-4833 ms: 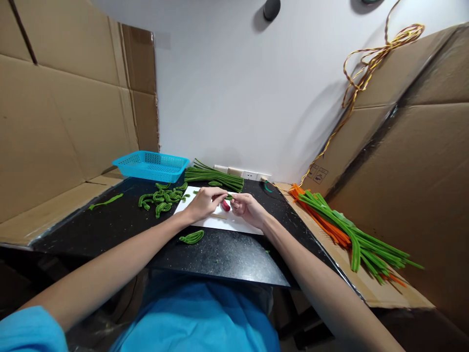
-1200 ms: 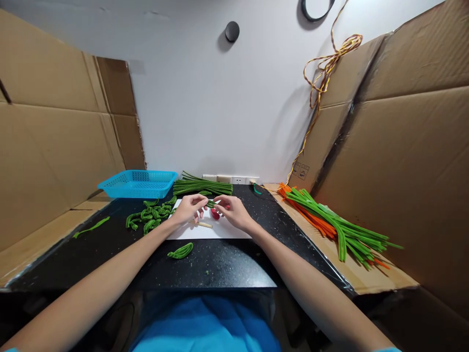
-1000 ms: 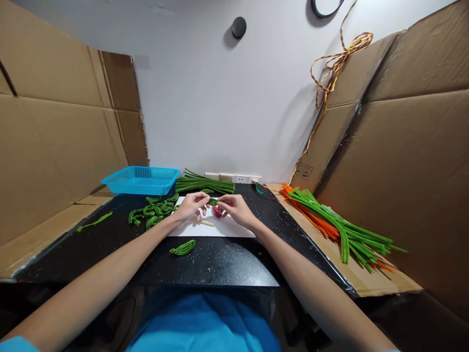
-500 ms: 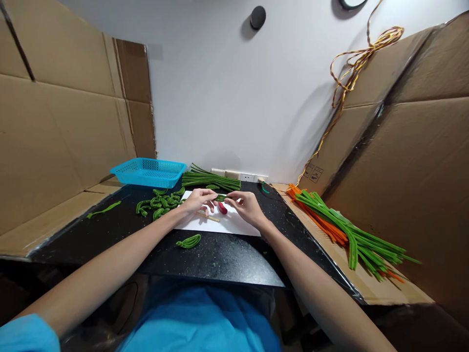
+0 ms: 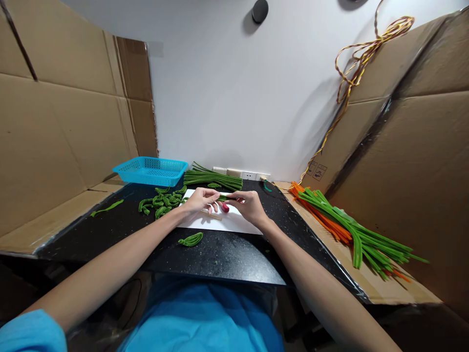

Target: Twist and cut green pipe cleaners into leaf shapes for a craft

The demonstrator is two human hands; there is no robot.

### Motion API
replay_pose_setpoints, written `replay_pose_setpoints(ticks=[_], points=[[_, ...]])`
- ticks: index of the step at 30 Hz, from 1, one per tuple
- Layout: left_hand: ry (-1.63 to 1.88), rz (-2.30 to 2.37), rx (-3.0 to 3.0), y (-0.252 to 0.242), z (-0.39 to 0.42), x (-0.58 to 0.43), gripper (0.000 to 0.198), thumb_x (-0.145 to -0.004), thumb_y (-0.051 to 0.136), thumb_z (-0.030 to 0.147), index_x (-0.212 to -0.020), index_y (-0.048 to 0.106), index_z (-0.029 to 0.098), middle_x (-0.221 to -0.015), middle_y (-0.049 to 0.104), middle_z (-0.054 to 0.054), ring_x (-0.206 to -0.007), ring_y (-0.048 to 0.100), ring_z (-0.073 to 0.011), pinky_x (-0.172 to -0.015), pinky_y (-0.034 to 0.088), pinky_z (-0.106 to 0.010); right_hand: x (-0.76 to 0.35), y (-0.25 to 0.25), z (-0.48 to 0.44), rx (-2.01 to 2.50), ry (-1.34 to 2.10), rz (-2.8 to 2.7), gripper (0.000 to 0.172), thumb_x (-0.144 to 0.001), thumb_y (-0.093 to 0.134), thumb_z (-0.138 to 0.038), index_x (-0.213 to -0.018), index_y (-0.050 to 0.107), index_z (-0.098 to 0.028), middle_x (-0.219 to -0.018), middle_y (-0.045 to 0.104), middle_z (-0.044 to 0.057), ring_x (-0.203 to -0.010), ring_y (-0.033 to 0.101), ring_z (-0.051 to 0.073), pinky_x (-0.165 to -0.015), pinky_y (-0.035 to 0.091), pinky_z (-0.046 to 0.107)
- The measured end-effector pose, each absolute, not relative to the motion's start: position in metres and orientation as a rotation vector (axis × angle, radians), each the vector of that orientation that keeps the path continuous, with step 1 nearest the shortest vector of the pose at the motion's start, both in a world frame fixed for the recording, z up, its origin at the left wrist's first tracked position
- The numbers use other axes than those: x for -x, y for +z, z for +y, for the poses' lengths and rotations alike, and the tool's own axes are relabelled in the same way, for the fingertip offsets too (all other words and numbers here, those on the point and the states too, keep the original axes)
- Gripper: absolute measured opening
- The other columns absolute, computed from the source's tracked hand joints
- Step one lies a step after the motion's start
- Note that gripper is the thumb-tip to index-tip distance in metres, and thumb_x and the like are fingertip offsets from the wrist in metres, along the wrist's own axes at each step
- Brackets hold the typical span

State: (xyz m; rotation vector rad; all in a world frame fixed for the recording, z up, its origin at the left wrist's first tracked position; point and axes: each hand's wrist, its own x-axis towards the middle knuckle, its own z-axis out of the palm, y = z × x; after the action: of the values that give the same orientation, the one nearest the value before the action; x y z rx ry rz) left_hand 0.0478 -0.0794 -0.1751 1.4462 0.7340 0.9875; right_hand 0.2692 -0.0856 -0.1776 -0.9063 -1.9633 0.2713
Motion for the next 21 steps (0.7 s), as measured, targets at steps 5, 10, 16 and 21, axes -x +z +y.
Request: replay_pose_setpoints(ticks=[5,10,16,21], points=[[1.002,0.735,-1.434,-0.172,-0.081,-0.049,0.047,-0.084,0.081,0.048,-0.113,0.069,0.013,-0.078,0.072,-0.006,-0.058,0.065,-0.0138,-0.043,0.047,-0.020,-0.273,-0.178,-0.083,0.915,0.265,-1.987,0.028,-0.093,0.073,-0.047,-0.103,0.085,-0.024,-0.092,0.083,0.008,-0.070,0.071,0.021,-0.071,0.054,0.033],[1.073,0.775,-1.506,-0.172,-0.080,-0.050,0.037,-0.089,0.073,0.048,-0.103,0.067,0.015,-0.074,0.066,-0.003,-0.060,0.062,-0.0148,-0.041,0.046,-0.021,-0.275,-0.174,-0.087,0.980,0.115,-2.089,0.031,-0.102,0.061,-0.042,-0.103,0.083,-0.021,-0.089,0.082,0.009,-0.067,0.067,0.019,-0.068,0.047,0.029],[1.073,0.951,-2.052,-0.175,-0.085,-0.050,0.036,-0.093,0.067,0.049,-0.084,0.074,0.015,-0.069,0.070,-0.004,-0.053,0.059,-0.0131,-0.052,0.045,-0.023,-0.268,-0.173,-0.091,1.033,0.139,-2.084,0.037,-0.103,0.058,-0.041,-0.085,0.080,-0.018,-0.070,0.075,0.006,-0.057,0.060,0.017,-0.060,0.038,0.028],[1.174,1.085,-2.223,-0.176,-0.089,-0.055,0.034,-0.092,0.066,0.039,-0.067,0.068,0.016,-0.062,0.066,-0.003,-0.057,0.055,-0.0135,-0.057,0.036,-0.024,-0.259,-0.174,-0.093,1.077,0.165,-2.010,0.036,-0.099,0.062,-0.037,-0.072,0.077,-0.019,-0.064,0.073,0.007,-0.054,0.058,0.017,-0.059,0.037,0.029]])
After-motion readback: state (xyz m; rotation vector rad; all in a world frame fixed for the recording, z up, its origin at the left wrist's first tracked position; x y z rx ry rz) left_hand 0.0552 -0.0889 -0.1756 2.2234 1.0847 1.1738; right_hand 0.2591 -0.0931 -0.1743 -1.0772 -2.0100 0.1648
